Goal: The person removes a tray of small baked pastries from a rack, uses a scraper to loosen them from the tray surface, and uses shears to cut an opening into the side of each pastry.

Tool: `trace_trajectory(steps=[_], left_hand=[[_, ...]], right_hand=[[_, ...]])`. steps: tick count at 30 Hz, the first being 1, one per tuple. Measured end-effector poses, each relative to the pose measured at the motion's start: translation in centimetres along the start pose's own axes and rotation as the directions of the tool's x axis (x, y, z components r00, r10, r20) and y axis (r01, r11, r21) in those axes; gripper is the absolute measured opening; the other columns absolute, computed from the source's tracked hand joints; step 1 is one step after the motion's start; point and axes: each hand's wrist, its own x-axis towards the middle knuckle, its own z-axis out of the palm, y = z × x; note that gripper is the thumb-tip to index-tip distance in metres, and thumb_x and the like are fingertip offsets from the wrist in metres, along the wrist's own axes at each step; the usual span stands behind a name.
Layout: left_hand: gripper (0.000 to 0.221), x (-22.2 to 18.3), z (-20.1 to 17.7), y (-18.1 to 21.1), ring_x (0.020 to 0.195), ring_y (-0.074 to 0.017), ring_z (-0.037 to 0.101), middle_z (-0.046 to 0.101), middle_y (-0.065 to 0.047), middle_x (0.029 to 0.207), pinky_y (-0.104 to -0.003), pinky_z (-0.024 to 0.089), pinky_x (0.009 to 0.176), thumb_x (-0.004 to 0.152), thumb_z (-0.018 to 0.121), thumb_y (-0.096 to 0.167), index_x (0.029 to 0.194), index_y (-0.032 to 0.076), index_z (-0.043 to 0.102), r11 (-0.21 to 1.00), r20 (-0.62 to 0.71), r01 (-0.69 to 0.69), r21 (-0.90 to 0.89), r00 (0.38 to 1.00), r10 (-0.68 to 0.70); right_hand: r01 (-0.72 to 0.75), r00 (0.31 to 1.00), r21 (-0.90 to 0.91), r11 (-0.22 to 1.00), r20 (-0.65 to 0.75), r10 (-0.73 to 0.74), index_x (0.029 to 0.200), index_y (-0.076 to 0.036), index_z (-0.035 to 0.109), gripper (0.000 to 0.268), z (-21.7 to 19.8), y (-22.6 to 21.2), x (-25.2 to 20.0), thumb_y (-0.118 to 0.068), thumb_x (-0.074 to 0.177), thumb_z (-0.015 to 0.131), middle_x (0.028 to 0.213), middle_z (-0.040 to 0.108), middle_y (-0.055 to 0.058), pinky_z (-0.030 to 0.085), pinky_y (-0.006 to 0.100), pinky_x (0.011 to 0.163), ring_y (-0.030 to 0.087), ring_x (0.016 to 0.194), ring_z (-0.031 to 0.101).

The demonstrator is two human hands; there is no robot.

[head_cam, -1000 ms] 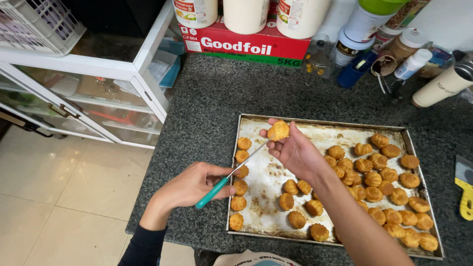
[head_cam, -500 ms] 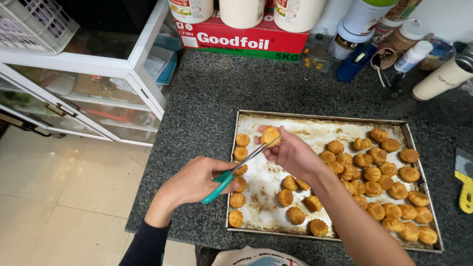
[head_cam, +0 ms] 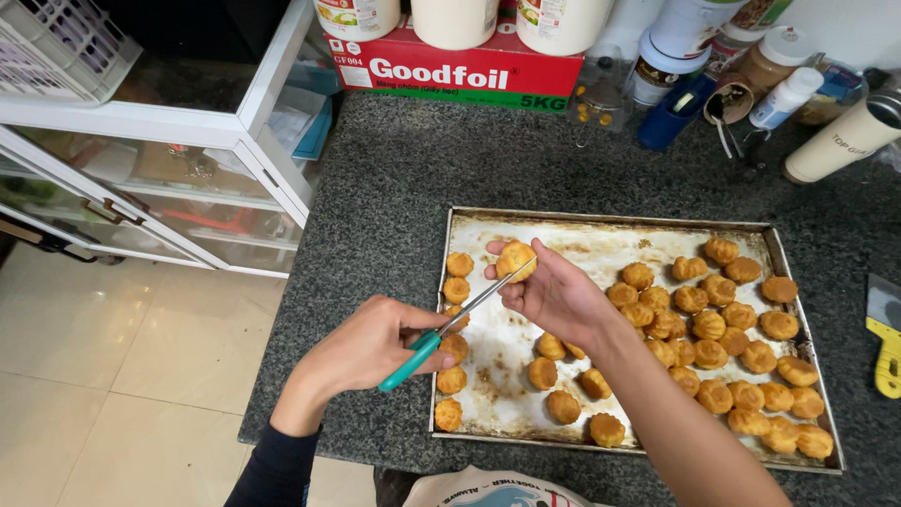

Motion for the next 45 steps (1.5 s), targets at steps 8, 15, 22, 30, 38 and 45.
trace_trajectory(steps=[8,15,22,30,38,45], left_hand=[[0.044,-0.3,0.2,-0.2,0.044,-0.0036,0.050,0.059,0.003,0.052,-0.024,0.037,0.042,0.080,0.084,0.025,0.121,0.010,0.078,0.951,0.014,0.038,-0.306,0.999,-0.035],[0.045,-0.4,-0.1,-1.0,0.043,-0.0034,0.051,0.058,0.004,0.052,-0.024,0.039,0.040,0.081,0.083,0.024,0.124,0.011,0.077,0.965,-0.039,0.038,-0.259,0.998,-0.049],[0.046,-0.4,-0.3,-3.6,0.048,-0.0035,0.046,0.052,0.004,0.052,-0.026,0.036,0.043,0.082,0.083,0.026,0.123,0.007,0.077,0.958,-0.128,0.126,-0.258,0.978,-0.163],[0.047,0.6,-0.9,-6.4,0.049,-0.0031,0.049,0.055,0.004,0.055,-0.026,0.040,0.043,0.081,0.083,0.027,0.123,0.006,0.077,0.929,-0.144,0.229,-0.292,0.949,-0.279],[0.049,1.8,-1.0,-8.3,0.051,-0.0032,0.045,0.056,0.002,0.056,-0.027,0.040,0.045,0.081,0.084,0.029,0.124,0.006,0.075,0.917,-0.131,0.304,-0.260,0.929,-0.346],[0.051,2.4,-0.9,-7.7,0.050,-0.0039,0.046,0.056,0.001,0.054,-0.027,0.041,0.044,0.080,0.083,0.032,0.124,0.007,0.075,0.929,-0.133,0.279,-0.245,0.939,-0.317]], right_hand=[[0.008,0.998,-0.053,0.999,-0.064,-0.011,0.152,-0.014,0.044,0.059,-0.5,0.2,0.2,-0.048,0.103,0.049,0.113,0.065,0.006,0.051,0.029,0.082,0.013,0.089,0.059],[0.014,0.997,-0.038,0.999,-0.077,-0.017,0.152,-0.015,0.045,0.060,-0.7,0.2,0.3,-0.046,0.102,0.057,0.115,0.066,0.006,0.052,0.029,0.082,0.013,0.086,0.060],[0.004,0.911,-0.445,0.895,-0.368,-0.187,0.146,-0.011,0.051,0.062,-6.8,0.7,5.7,-0.019,0.086,0.067,0.123,0.068,0.003,0.055,0.029,0.092,0.014,0.103,0.068],[-0.106,0.869,-0.759,0.642,-0.384,-0.311,0.133,-0.007,0.062,0.052,-14.6,5.0,15.9,-0.017,0.084,0.076,0.121,0.066,0.006,0.056,0.030,0.079,0.013,0.095,0.066],[-0.141,0.891,-0.947,0.288,-0.249,-0.379,0.131,-0.005,0.065,0.061,-16.9,7.1,19.2,-0.020,0.075,0.085,0.115,0.073,0.007,0.057,0.030,0.086,0.015,0.096,0.069],[-0.200,0.811,-0.839,0.506,-0.431,-0.395,0.136,-0.009,0.060,0.059,-16.7,5.0,14.8,-0.026,0.083,0.079,0.119,0.065,0.004,0.059,0.030,0.078,0.012,0.091,0.068]])
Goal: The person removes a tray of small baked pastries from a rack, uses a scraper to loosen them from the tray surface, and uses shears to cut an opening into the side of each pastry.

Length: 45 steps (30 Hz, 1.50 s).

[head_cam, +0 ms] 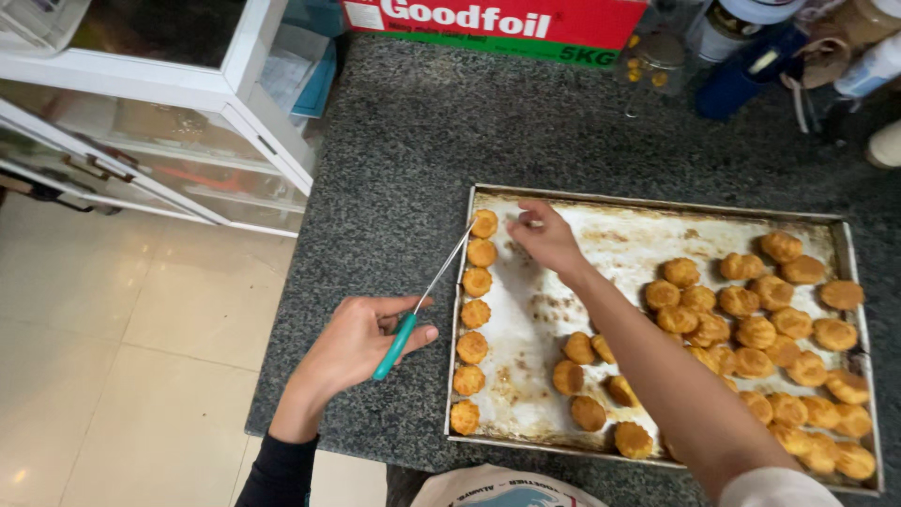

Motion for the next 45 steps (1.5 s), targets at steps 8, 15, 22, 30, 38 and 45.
trace_trajectory(steps=[8,15,22,30,38,45], left_hand=[[0.051,0.3,3.3,1.2,0.054,-0.0052,0.046,0.055,-0.005,0.057,-0.030,0.043,0.048,0.079,0.083,0.035,0.121,0.007,0.076,0.984,0.035,-0.142,0.108,0.990,0.139],[0.051,0.3,7.0,1.2,0.063,-0.0089,0.067,0.073,-0.006,0.071,-0.031,0.054,0.062,0.077,0.084,0.039,0.115,0.006,0.077,0.952,0.082,-0.280,0.127,0.959,0.271],[0.052,-1.1,7.4,0.9,0.059,-0.0138,0.063,0.068,-0.012,0.066,-0.033,0.053,0.061,0.076,0.083,0.042,0.115,0.009,0.078,0.949,0.097,-0.224,0.222,0.974,0.207],[0.048,-3.6,5.1,2.1,0.050,-0.0074,0.048,0.056,-0.005,0.056,-0.030,0.041,0.048,0.082,0.081,0.036,0.121,0.008,0.077,0.982,0.082,-0.121,0.145,0.991,0.110],[0.048,-5.3,3.6,3.6,0.054,-0.0018,0.049,0.055,0.006,0.060,-0.023,0.040,0.047,0.085,0.080,0.026,0.128,0.007,0.074,0.969,0.255,-0.186,-0.164,0.941,0.224],[0.046,-5.5,3.2,3.9,0.056,-0.0013,0.042,0.052,0.008,0.061,-0.022,0.037,0.047,0.084,0.081,0.029,0.125,0.009,0.077,0.960,0.240,-0.280,-0.024,0.930,0.278]], right_hand=[[0.131,0.973,-0.365,0.922,0.227,-0.048,0.125,-0.014,0.070,0.036,-10.1,-2.8,-11.9,-0.027,0.091,0.071,0.104,0.078,0.003,0.059,0.032,0.077,0.014,0.088,0.071],[0.513,0.858,-0.646,0.566,0.404,-0.316,0.128,-0.016,0.070,0.057,-10.7,-3.4,-19.5,-0.005,0.072,0.068,0.127,0.072,0.005,0.047,0.047,0.103,0.034,0.120,0.059],[0.522,0.853,-0.724,0.451,0.434,-0.291,0.127,-0.021,0.065,0.050,-9.4,-3.4,-21.0,-0.018,0.078,0.075,0.133,0.066,0.002,0.035,0.053,0.114,0.031,0.134,0.051],[-0.128,0.983,0.234,0.964,0.157,0.092,0.145,-0.019,0.054,0.052,-10.6,-8.9,-19.3,-0.021,0.094,0.061,0.132,0.060,0.011,0.052,0.046,0.107,0.028,0.115,0.064],[-0.201,0.948,0.770,0.605,0.308,-0.077,0.149,-0.015,0.046,0.050,-9.5,-13.8,-18.2,-0.038,0.105,0.040,0.138,0.064,0.017,0.047,0.037,0.110,0.022,0.118,0.064],[-0.215,0.927,0.803,0.556,0.348,-0.143,0.148,-0.018,0.046,0.049,-8.5,-13.4,-17.5,-0.043,0.106,0.043,0.138,0.062,0.014,0.048,0.038,0.108,0.022,0.115,0.063]])
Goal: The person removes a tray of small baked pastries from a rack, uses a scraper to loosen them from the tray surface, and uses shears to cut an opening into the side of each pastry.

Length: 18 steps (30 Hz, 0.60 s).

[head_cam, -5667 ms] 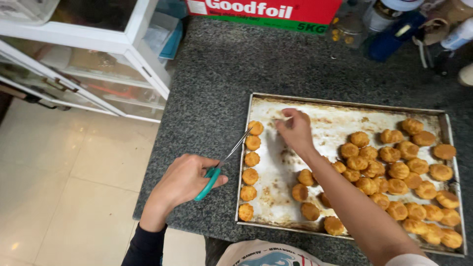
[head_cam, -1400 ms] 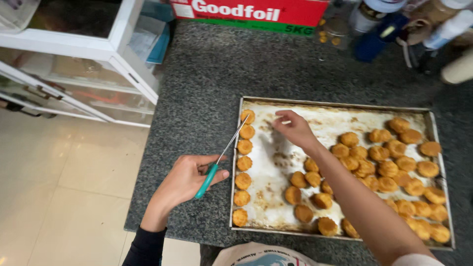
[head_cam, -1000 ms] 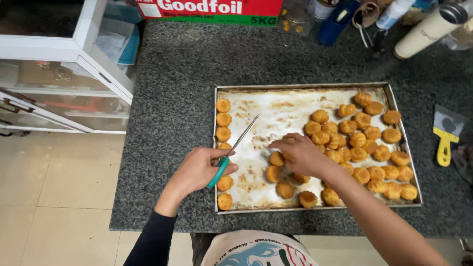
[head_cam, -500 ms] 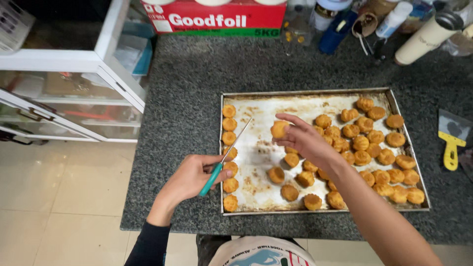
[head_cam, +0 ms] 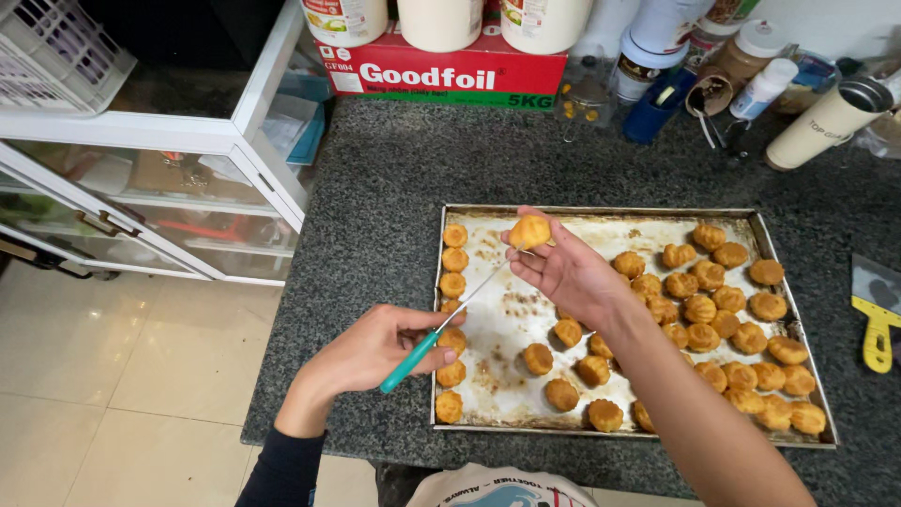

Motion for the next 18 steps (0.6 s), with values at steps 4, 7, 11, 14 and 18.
trace_trajectory(steps=[4,7,11,14,18], left_hand=[[0.047,0.38,-0.02,-0.11,0.055,-0.0014,0.043,0.053,0.008,0.061,-0.023,0.037,0.047,0.084,0.081,0.031,0.125,0.009,0.076,1.000,-0.001,-0.015,-0.018,1.000,0.015],[0.047,0.50,-0.38,-0.02,0.054,-0.0018,0.041,0.051,0.009,0.060,-0.024,0.034,0.046,0.084,0.082,0.031,0.125,0.011,0.076,1.000,-0.004,0.002,-0.002,1.000,-0.002],[0.045,0.49,-0.64,0.20,0.051,-0.0029,0.037,0.045,0.008,0.056,-0.025,0.031,0.045,0.084,0.081,0.033,0.125,0.014,0.078,0.997,-0.001,0.017,0.080,1.000,-0.017],[0.046,0.67,-0.65,0.16,0.052,-0.0023,0.039,0.046,0.009,0.057,-0.025,0.032,0.045,0.084,0.081,0.033,0.125,0.014,0.077,0.999,0.004,0.008,0.045,1.000,-0.008],[0.047,0.93,-0.83,-0.10,0.051,-0.0033,0.038,0.045,0.006,0.054,-0.026,0.032,0.045,0.083,0.081,0.035,0.125,0.013,0.078,0.994,-0.006,0.008,0.105,1.000,-0.007]], right_hand=[[-0.015,1.000,0.009,1.000,0.012,0.015,0.149,-0.018,0.048,0.053,-0.13,0.13,0.20,-0.044,0.104,0.048,0.134,0.065,0.010,0.049,0.037,0.105,0.020,0.109,0.064],[-0.015,1.000,0.006,1.000,0.021,0.014,0.150,-0.016,0.049,0.055,-0.02,0.05,0.32,-0.044,0.102,0.052,0.128,0.067,0.007,0.050,0.037,0.104,0.019,0.108,0.064],[0.005,1.000,-0.026,1.000,0.028,-0.004,0.150,-0.013,0.051,0.057,0.03,-0.08,0.08,-0.043,0.102,0.056,0.118,0.069,0.002,0.050,0.038,0.103,0.020,0.106,0.064],[0.015,0.998,-0.031,0.999,0.057,-0.013,0.149,-0.013,0.051,0.056,0.09,-0.10,0.10,-0.042,0.101,0.057,0.116,0.070,0.001,0.050,0.038,0.103,0.020,0.106,0.064],[0.007,0.997,-0.035,0.999,0.074,-0.005,0.150,-0.011,0.050,0.056,0.64,-0.18,-0.04,-0.041,0.103,0.056,0.120,0.068,0.003,0.050,0.038,0.106,0.019,0.109,0.064]])
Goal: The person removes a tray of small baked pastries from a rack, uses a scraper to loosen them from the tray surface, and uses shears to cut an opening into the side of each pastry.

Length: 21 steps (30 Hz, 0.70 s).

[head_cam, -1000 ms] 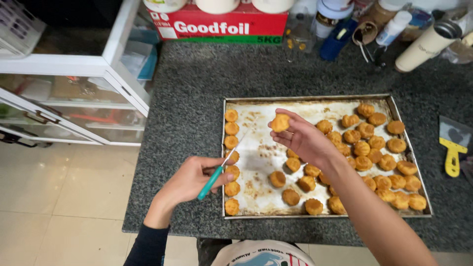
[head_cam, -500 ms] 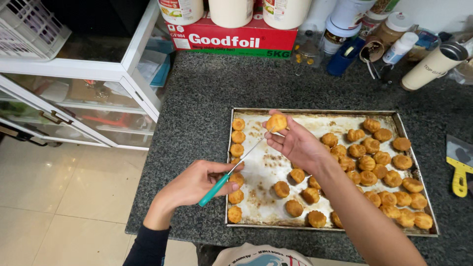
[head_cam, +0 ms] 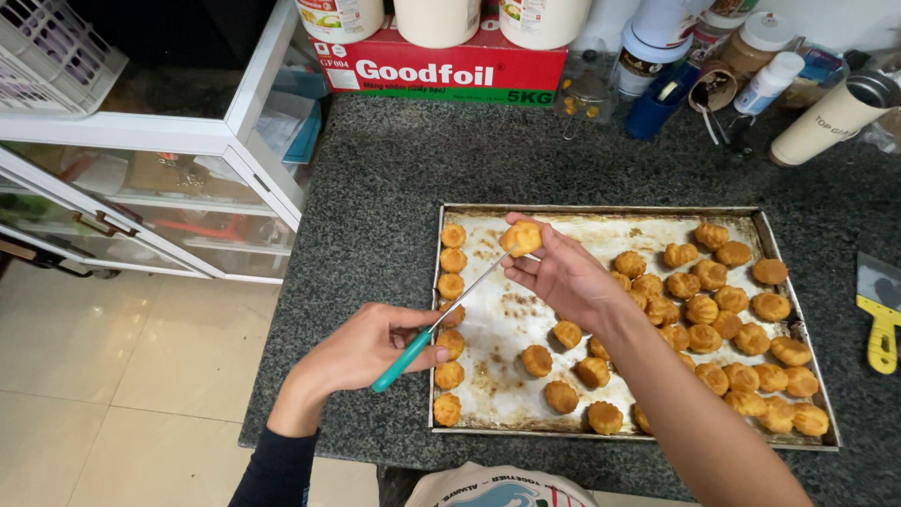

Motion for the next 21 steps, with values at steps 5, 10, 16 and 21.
trace_trajectory(steps=[5,10,16,21], left_hand=[[0.056,0.1,-0.2,-0.1,0.051,-0.0048,0.042,0.051,0.003,0.057,-0.027,0.035,0.045,0.079,0.083,0.036,0.127,0.007,0.074,0.998,-0.019,0.055,0.010,0.998,-0.055],[0.057,0.2,-0.4,0.0,0.055,-0.0057,0.050,0.062,-0.001,0.062,-0.029,0.043,0.049,0.078,0.084,0.039,0.125,0.008,0.074,0.997,-0.022,0.037,0.062,0.999,-0.036],[0.059,1.1,0.0,0.5,0.056,-0.0089,0.062,0.073,-0.007,0.071,-0.031,0.050,0.056,0.076,0.084,0.043,0.123,0.009,0.073,0.981,-0.064,0.010,0.192,0.998,0.002],[0.059,0.9,-0.1,0.9,0.056,-0.0130,0.056,0.071,-0.013,0.068,-0.034,0.048,0.055,0.075,0.085,0.043,0.124,0.012,0.074,0.975,-0.076,0.063,0.212,0.996,-0.048]], right_hand=[[-0.026,0.999,-0.012,1.000,-0.027,0.026,0.146,-0.012,0.050,0.057,0.9,-0.7,0.1,-0.048,0.102,0.044,0.132,0.069,0.013,0.050,0.038,0.103,0.021,0.108,0.066],[-0.043,0.994,-0.149,0.988,-0.110,0.027,0.149,-0.010,0.049,0.053,0.6,-0.9,0.0,-0.038,0.104,0.046,0.129,0.067,0.012,0.053,0.039,0.100,0.022,0.106,0.068],[-0.060,0.997,-0.220,0.974,-0.062,0.047,0.148,-0.006,0.051,0.053,0.7,0.4,-0.1,-0.035,0.103,0.050,0.125,0.070,0.012,0.056,0.038,0.097,0.023,0.103,0.070],[-0.107,0.979,-0.109,0.988,-0.185,0.086,0.145,-0.006,0.054,0.052,0.7,0.1,0.0,-0.037,0.105,0.047,0.124,0.068,0.008,0.056,0.037,0.097,0.022,0.099,0.069]])
